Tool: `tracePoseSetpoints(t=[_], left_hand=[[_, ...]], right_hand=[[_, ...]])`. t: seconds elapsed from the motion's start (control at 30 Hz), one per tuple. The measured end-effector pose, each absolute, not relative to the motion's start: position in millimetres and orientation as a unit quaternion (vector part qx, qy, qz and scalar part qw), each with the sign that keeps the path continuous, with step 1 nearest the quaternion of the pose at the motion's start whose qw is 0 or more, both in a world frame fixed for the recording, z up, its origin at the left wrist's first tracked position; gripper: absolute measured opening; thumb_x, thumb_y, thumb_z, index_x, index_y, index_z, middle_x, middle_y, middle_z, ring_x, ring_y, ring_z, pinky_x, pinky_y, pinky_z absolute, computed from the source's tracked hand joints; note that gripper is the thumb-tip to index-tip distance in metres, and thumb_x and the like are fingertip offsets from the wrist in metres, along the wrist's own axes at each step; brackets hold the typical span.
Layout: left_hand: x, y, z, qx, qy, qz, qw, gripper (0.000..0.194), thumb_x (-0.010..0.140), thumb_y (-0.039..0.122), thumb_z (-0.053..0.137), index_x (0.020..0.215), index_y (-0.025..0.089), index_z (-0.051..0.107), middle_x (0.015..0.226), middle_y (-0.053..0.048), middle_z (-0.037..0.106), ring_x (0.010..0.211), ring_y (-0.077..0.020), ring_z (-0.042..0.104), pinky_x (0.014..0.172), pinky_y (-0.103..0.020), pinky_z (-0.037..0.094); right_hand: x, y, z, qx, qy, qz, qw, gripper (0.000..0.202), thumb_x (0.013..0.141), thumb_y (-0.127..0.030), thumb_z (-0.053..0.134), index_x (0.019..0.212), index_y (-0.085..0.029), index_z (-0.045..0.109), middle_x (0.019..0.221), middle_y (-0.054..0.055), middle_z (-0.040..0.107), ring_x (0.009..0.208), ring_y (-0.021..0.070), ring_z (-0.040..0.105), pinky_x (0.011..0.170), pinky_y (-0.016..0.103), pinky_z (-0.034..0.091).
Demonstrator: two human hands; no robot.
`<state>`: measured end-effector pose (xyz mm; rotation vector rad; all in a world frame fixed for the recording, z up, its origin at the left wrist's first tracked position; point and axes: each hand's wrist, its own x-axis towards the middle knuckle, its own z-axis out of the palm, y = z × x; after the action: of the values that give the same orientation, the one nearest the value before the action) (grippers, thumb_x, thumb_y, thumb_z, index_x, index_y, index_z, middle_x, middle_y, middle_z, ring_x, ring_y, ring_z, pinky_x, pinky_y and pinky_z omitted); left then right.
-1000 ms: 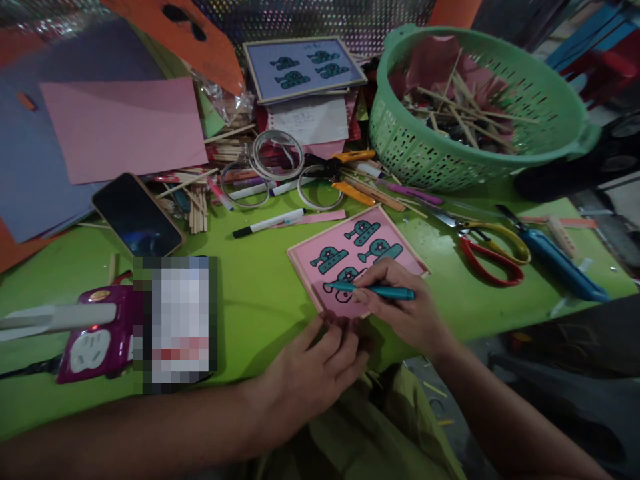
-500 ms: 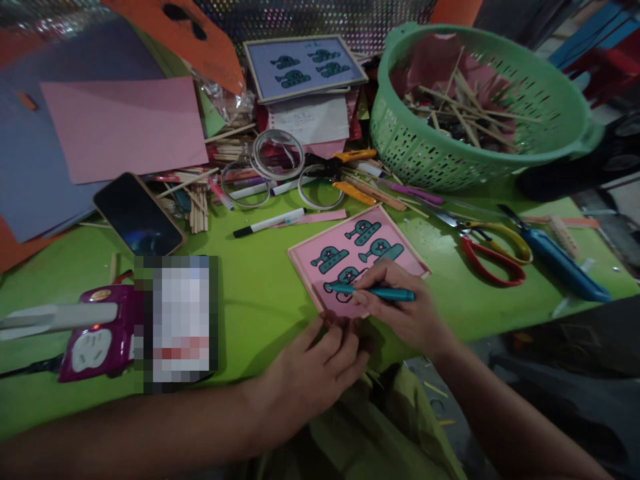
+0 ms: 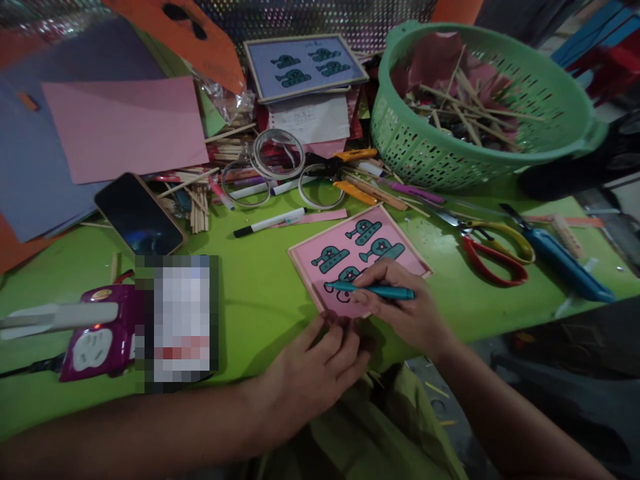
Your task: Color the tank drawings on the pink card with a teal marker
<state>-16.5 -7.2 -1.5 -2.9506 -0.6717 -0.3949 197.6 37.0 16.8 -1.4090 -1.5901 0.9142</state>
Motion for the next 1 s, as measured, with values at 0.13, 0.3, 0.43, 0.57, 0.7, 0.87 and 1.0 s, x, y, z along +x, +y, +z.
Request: tracePoseSetpoints(t=[0.13, 0.3, 0.43, 0.57, 0.7, 0.87, 1.0], left_hand=[[-17.0, -6.1, 0.2, -0.966, -0.219, -0.134, 0.039, 0.037, 0.107, 0.025, 0.048, 0.14, 0.025, 0.066, 0.143, -0.004, 0.063, 0.122, -0.0214, 0.058, 0.11, -0.044, 0.039], [-17.6, -6.0, -0.2, -0.97, -0.211, -0.112, 0.045, 0.04, 0.108, 0.026, 0.047, 0.144, 0.025, 0.062, 0.148, -0.007, 0.06, 0.125, -0.0226, 0.056, 0.112, -0.047, 0.038], [-17.4, -6.3, -1.9, -0.967, -0.217, -0.132, 0.036, 0.038, 0.107, 0.024, 0.047, 0.14, 0.025, 0.065, 0.143, -0.005, 0.063, 0.124, -0.0222, 0.057, 0.111, -0.046, 0.037], [-17.0, -5.6, -1.1, -0.964, -0.22, -0.145, 0.032, 0.037, 0.107, 0.023, 0.047, 0.137, 0.026, 0.068, 0.14, -0.002, 0.066, 0.124, -0.0212, 0.058, 0.111, -0.045, 0.037], [-17.1, -5.2, 0.3, -0.962, -0.225, -0.149, 0.034, 0.035, 0.107, 0.024, 0.048, 0.136, 0.028, 0.069, 0.14, 0.0, 0.067, 0.123, -0.0199, 0.059, 0.111, -0.043, 0.038], [-17.1, -5.6, 0.4, -0.962, -0.226, -0.149, 0.034, 0.035, 0.107, 0.025, 0.049, 0.136, 0.027, 0.069, 0.141, -0.001, 0.066, 0.124, -0.0206, 0.058, 0.11, -0.043, 0.038], [-16.6, -5.7, -0.2, -0.965, -0.221, -0.136, 0.036, 0.036, 0.108, 0.024, 0.048, 0.137, 0.027, 0.068, 0.141, -0.002, 0.066, 0.124, -0.0211, 0.057, 0.11, -0.044, 0.037]], right_hand=[[197.2, 37.2, 18.0, -0.556, -0.63, 0.361, 0.404, 0.018, 0.087, -0.042, 0.082, 0.087, -0.028, 0.072, 0.074, 0.0, 0.073, 0.062, 0.0175, 0.072, 0.052, 0.027, 0.056], [198.5, 36.7, 17.8, -0.559, -0.635, 0.356, 0.397, 0.017, 0.088, -0.042, 0.081, 0.088, -0.028, 0.073, 0.073, 0.001, 0.073, 0.061, 0.0177, 0.07, 0.052, 0.028, 0.055], [198.8, 36.4, 17.8, -0.557, -0.63, 0.365, 0.399, 0.018, 0.088, -0.043, 0.081, 0.087, -0.027, 0.072, 0.075, 0.001, 0.074, 0.062, 0.0178, 0.071, 0.053, 0.028, 0.056], [197.2, 36.9, 19.4, -0.562, -0.631, 0.361, 0.395, 0.023, 0.089, -0.047, 0.08, 0.084, -0.025, 0.071, 0.076, 0.002, 0.074, 0.062, 0.0177, 0.072, 0.053, 0.028, 0.056], [196.5, 37.5, 20.3, -0.558, -0.639, 0.349, 0.399, 0.021, 0.089, -0.045, 0.08, 0.085, -0.025, 0.071, 0.076, 0.002, 0.074, 0.062, 0.0179, 0.072, 0.053, 0.028, 0.056], [196.6, 37.9, 21.2, -0.546, -0.654, 0.337, 0.401, 0.017, 0.09, -0.039, 0.079, 0.083, -0.026, 0.07, 0.071, 0.0, 0.071, 0.06, 0.016, 0.069, 0.053, 0.026, 0.056], [196.0, 37.9, 21.7, -0.543, -0.653, 0.334, 0.408, 0.014, 0.091, -0.036, 0.078, 0.085, -0.026, 0.071, 0.075, 0.001, 0.073, 0.063, 0.0158, 0.07, 0.055, 0.025, 0.056]])
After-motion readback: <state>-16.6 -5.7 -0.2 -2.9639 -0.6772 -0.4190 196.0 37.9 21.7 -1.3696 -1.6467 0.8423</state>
